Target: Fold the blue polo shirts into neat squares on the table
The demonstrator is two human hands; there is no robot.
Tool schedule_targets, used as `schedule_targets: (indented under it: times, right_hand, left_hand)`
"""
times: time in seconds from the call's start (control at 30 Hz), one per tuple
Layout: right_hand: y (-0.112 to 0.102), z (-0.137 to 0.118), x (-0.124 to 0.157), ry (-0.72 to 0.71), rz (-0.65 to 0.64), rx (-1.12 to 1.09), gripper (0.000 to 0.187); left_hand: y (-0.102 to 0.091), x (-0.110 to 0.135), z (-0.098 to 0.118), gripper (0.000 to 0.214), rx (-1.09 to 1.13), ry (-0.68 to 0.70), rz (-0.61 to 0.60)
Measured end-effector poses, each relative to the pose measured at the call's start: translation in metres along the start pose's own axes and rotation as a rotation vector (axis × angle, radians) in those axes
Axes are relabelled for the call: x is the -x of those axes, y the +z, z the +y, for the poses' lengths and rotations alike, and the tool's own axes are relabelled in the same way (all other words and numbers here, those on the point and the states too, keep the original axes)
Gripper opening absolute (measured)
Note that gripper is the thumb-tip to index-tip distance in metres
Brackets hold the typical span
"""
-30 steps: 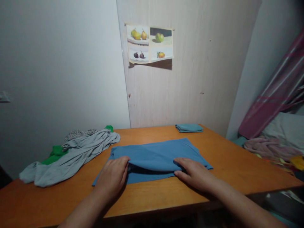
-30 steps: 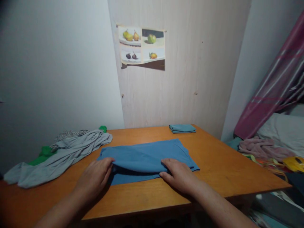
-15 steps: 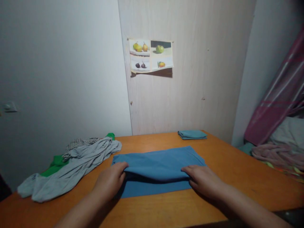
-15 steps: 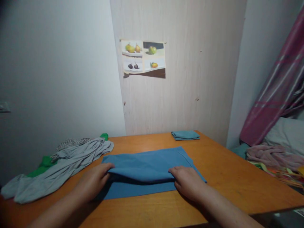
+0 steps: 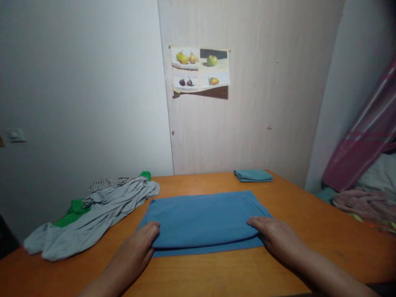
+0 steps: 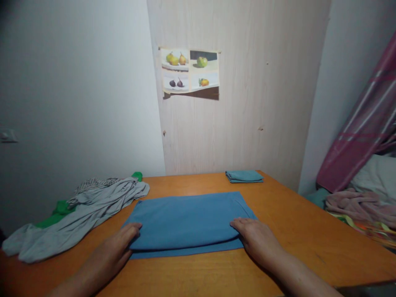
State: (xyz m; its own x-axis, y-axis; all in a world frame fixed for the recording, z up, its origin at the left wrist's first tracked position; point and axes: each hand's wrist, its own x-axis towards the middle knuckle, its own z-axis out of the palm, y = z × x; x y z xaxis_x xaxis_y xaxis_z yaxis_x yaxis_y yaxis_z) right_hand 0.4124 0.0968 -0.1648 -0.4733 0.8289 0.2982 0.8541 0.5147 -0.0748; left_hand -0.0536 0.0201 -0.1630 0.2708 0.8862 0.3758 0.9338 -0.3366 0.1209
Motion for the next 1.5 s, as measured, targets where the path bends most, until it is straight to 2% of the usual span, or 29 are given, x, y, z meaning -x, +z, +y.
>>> schedule_targets:
  times: [0.13,0.23,0.3,0.4,0.5,0.57,0.67,0.77,0.87,0.97,1.07,1.23,1.37,1.5]
  right_hand:
    - [0.006,0.006,0.002,0.012,-0.033,-0.012,0.061]
    - [0.009,0.010,0.009,0.011,-0.070,-0.055,0.059]
    - [0.008,0.014,0.017,0.028,-0.087,-0.108,0.056]
    - [-0.001,0.019,0.024,0.067,-0.132,-0.184,0.053]
    - [-0.014,0.019,0.016,0.087,-0.167,-0.247,0.055]
    - [-0.022,0.012,0.000,0.104,-0.125,-0.282,0.058]
    - [-0.026,-0.008,-0.034,0.107,-0.033,-0.302,0.064]
    - [-0.018,-0.035,-0.069,0.096,-0.030,-0.268,0.073]
    - [-0.002,-0.052,-0.096,0.075,-0.083,-0.244,0.075]
    - [0.016,-0.045,-0.109,0.140,-0.170,-0.204,0.080]
    - [0.028,-0.020,-0.109,0.267,-0.228,-0.120,0.083]
    - [0.036,0.014,-0.105,0.434,-0.209,-0.021,0.084]
    - [0.046,0.023,-0.103,0.468,-0.180,0.010,0.085]
    - [0.051,0.021,-0.105,0.489,-0.119,0.088,0.082]
  left_hand:
    - [-0.007,0.000,0.006,0.027,0.050,-0.080,-0.063]
    - [-0.009,0.002,0.006,0.027,0.061,-0.116,-0.091]
    - [-0.014,0.006,0.008,0.032,0.048,-0.140,-0.093]
    - [-0.032,0.007,0.016,0.045,-0.003,-0.156,-0.105]
    - [-0.049,-0.005,0.025,0.041,-0.045,-0.170,-0.112]
    - [-0.052,-0.022,0.028,0.046,-0.058,-0.186,-0.057]
    - [-0.036,-0.057,0.032,0.048,-0.047,-0.155,0.034]
    - [-0.005,-0.089,0.035,0.048,-0.017,-0.120,0.036]
    - [0.024,-0.108,0.036,0.058,-0.050,-0.195,-0.061]
    - [0.041,-0.110,0.032,0.073,-0.076,-0.303,-0.208]
    - [0.044,-0.105,0.025,0.083,-0.088,-0.360,-0.275]
    - [0.038,-0.100,0.012,0.089,-0.129,-0.475,-0.272]
    - [0.037,-0.099,0.010,0.098,-0.159,-0.570,-0.243]
    - [0.036,-0.098,0.015,0.098,-0.161,-0.613,-0.236]
